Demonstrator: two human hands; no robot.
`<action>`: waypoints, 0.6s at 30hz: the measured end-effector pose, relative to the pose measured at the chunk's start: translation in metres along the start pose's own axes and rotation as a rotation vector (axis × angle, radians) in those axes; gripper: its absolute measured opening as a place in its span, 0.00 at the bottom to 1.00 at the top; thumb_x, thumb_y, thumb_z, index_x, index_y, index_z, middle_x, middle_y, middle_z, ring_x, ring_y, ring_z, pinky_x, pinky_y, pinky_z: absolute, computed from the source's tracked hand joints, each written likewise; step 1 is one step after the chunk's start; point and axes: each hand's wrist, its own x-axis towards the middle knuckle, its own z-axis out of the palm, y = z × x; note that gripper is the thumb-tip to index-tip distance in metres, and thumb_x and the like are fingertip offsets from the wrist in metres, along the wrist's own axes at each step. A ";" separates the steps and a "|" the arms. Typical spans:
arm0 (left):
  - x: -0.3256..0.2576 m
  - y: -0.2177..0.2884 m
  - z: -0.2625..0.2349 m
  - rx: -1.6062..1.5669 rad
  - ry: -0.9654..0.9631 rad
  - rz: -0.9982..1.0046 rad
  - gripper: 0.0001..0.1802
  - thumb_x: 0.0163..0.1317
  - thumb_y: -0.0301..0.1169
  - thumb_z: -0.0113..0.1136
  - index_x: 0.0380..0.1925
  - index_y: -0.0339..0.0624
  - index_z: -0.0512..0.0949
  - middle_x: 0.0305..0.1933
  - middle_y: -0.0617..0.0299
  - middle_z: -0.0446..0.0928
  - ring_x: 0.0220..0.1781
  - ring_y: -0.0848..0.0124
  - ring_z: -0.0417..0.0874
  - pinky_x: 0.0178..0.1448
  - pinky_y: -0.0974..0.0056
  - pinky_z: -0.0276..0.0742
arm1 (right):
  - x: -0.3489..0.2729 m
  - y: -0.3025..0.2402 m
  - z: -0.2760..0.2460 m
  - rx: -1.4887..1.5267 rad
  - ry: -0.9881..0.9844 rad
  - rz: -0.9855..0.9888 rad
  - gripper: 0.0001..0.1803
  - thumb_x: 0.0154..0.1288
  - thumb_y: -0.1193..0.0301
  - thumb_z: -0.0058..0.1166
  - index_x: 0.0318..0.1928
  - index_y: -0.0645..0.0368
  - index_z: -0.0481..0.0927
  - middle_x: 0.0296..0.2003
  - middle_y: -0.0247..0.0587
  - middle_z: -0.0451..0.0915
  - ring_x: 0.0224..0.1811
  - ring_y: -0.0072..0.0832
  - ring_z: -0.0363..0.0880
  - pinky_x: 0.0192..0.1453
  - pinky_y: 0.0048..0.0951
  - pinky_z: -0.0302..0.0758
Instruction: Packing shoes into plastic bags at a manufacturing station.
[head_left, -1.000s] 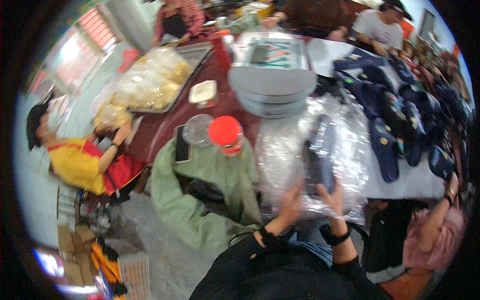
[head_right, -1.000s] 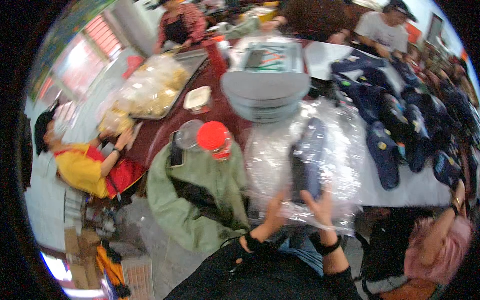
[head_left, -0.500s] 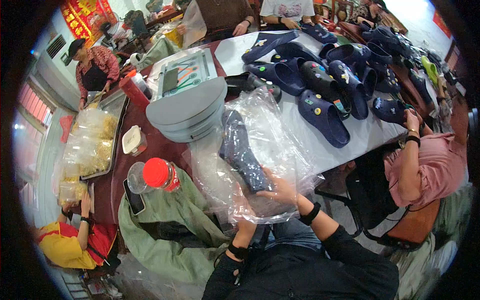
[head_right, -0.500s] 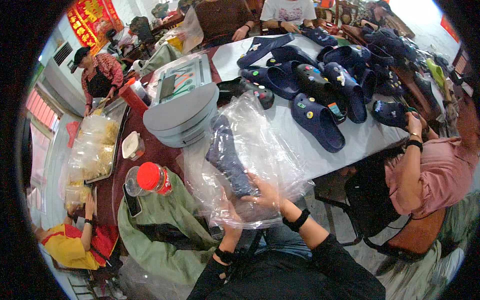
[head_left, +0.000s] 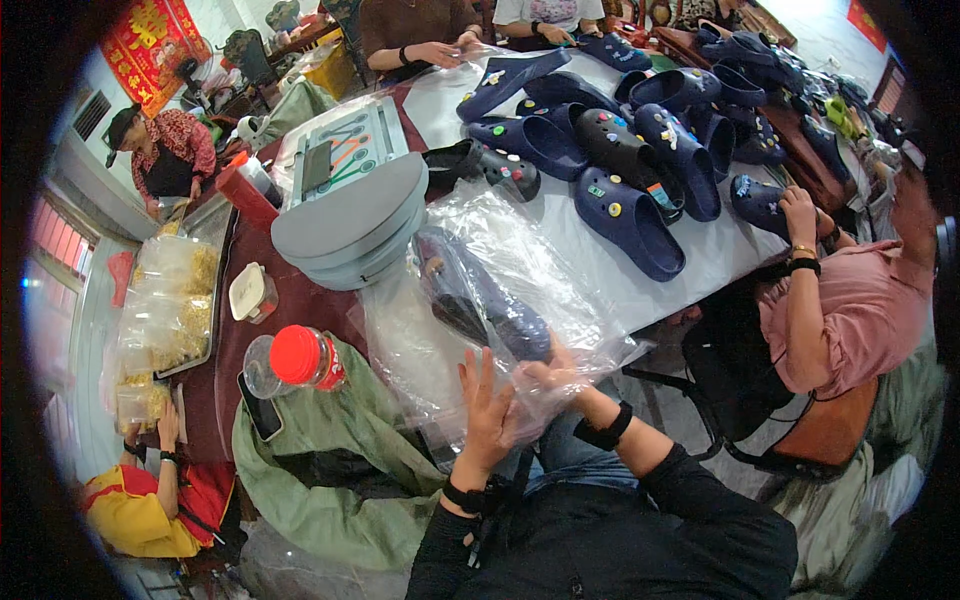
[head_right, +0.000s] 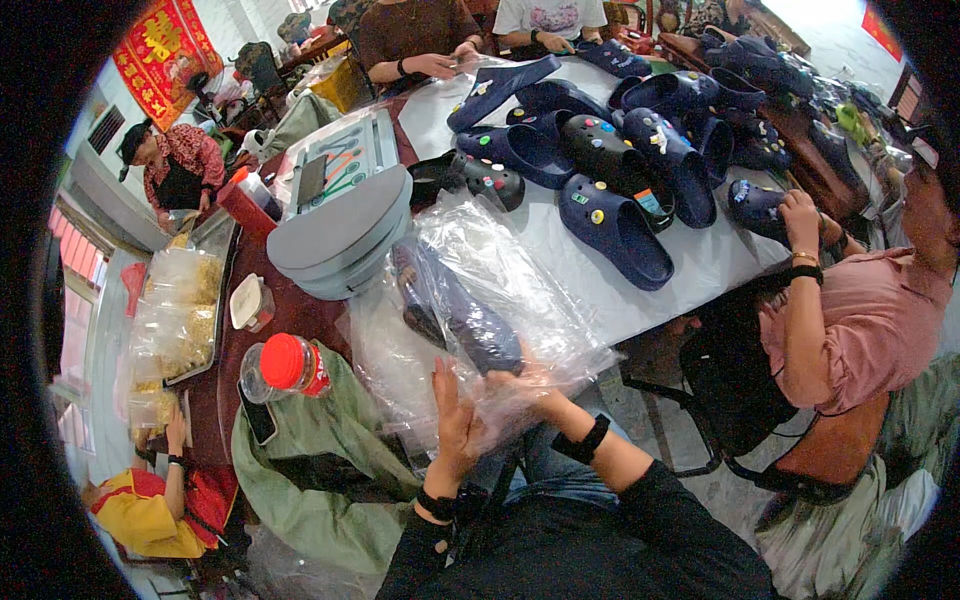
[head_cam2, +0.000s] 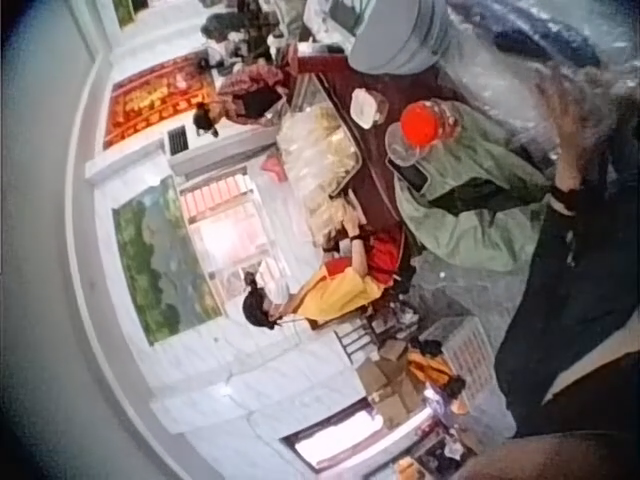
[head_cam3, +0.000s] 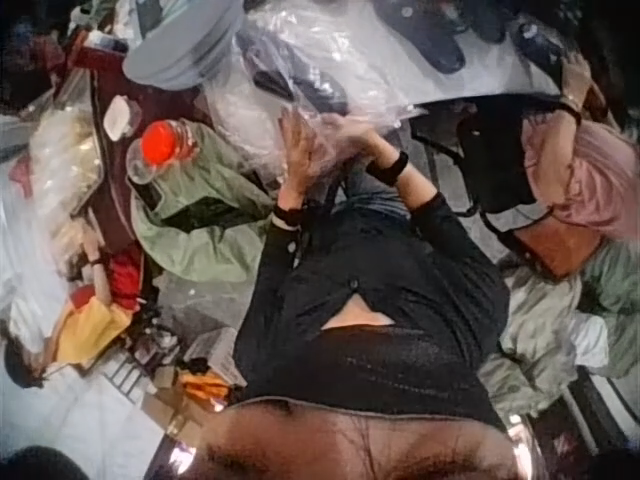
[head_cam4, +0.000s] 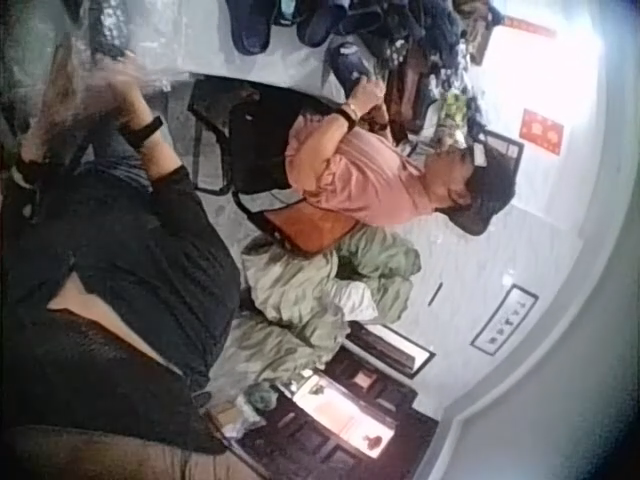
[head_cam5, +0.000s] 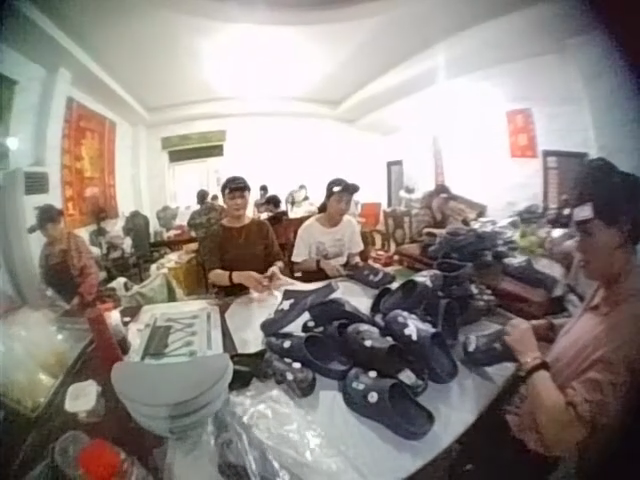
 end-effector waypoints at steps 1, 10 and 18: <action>0.006 0.005 -0.002 0.008 -0.056 0.058 0.25 0.60 0.29 0.50 0.60 0.47 0.68 0.73 0.45 0.46 0.73 0.41 0.42 0.70 0.38 0.37 | 0.003 0.011 -0.014 -0.106 -0.031 -0.031 0.40 0.56 0.69 0.57 0.67 0.59 0.52 0.50 0.48 0.74 0.46 0.35 0.75 0.51 0.31 0.73; 0.008 -0.013 -0.004 -0.404 0.587 -0.495 0.41 0.65 0.42 0.52 0.69 0.40 0.43 0.73 0.55 0.45 0.72 0.57 0.49 0.71 0.53 0.51 | -0.008 -0.018 -0.009 0.614 -0.006 0.085 0.38 0.60 0.74 0.48 0.69 0.55 0.48 0.57 0.49 0.66 0.55 0.38 0.71 0.56 0.38 0.74; 0.017 -0.054 -0.019 -1.302 0.422 -0.757 0.42 0.65 0.26 0.53 0.70 0.60 0.40 0.70 0.59 0.51 0.67 0.63 0.59 0.68 0.56 0.58 | -0.006 0.001 -0.018 -0.220 -0.312 -0.208 0.47 0.54 0.61 0.63 0.69 0.58 0.50 0.67 0.53 0.52 0.69 0.41 0.53 0.71 0.39 0.54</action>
